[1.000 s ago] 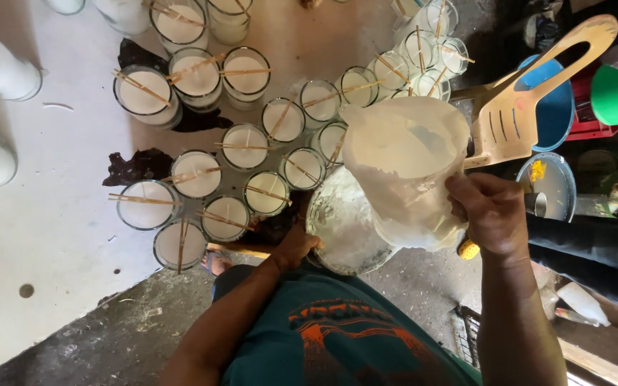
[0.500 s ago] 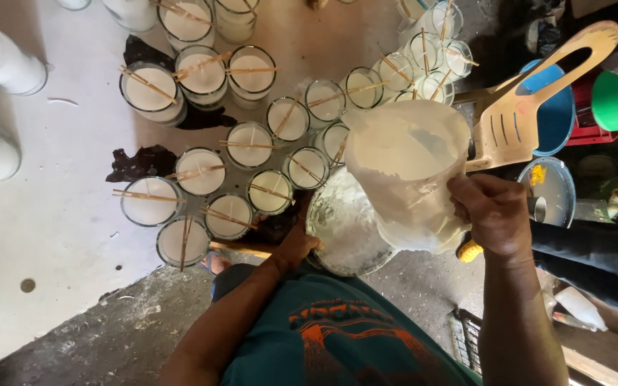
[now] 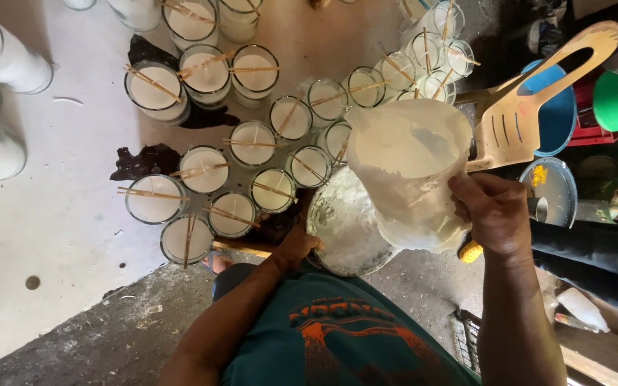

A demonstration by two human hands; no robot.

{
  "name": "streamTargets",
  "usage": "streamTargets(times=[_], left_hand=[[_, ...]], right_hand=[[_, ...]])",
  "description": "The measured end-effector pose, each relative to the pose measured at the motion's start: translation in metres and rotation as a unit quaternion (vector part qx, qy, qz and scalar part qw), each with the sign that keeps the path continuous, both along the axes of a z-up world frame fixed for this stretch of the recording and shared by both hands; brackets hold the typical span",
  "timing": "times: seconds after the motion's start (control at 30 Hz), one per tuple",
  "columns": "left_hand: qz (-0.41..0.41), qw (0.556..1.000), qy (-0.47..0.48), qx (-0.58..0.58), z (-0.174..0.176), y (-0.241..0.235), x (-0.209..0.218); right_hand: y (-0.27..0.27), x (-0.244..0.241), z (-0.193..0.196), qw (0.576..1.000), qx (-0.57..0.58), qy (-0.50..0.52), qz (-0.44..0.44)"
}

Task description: The person carries a white pitcher filled with melted wax and pours it into multiple glass jars arranged on a table. Each jar contains a wooden stick to hold the wick in place. The person moves along the table, filling several jars in sequence.

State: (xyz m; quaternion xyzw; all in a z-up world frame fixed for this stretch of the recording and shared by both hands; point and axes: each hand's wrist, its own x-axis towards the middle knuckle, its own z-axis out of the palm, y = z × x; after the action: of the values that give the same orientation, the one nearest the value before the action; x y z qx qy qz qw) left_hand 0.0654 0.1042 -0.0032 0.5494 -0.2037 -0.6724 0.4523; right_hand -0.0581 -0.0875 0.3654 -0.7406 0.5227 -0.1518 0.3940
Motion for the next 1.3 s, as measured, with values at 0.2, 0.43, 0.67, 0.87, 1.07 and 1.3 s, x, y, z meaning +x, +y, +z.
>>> streamTargets(times=[0.2,0.43,0.67,0.87,1.07,1.3], left_hand=[[-0.037,0.992,-0.073,-0.096,-0.019,0.002,-0.002],[-0.018,0.999,-0.016,-0.028,-0.020,0.008,0.000],[-0.065,0.846,-0.289,-0.443,-0.040,0.024,0.011],[-0.074,0.837,-0.303,-0.450,-0.068,0.034,0.012],[-0.015,0.999,0.000,-0.040,0.026,0.039,0.034],[-0.021,0.999,0.022,0.008,0.037,0.044,0.040]], right_hand=[[0.003,0.001,-0.001,1.000,0.012,-0.010,-0.027],[0.010,-0.002,-0.007,0.998,0.003,-0.038,-0.047],[0.031,0.012,0.000,0.990,0.014,-0.118,-0.074],[0.045,0.015,0.004,0.991,0.030,-0.109,-0.071],[0.051,0.019,0.002,0.997,0.015,-0.062,-0.045],[0.058,0.037,0.012,0.998,0.021,0.021,-0.057]])
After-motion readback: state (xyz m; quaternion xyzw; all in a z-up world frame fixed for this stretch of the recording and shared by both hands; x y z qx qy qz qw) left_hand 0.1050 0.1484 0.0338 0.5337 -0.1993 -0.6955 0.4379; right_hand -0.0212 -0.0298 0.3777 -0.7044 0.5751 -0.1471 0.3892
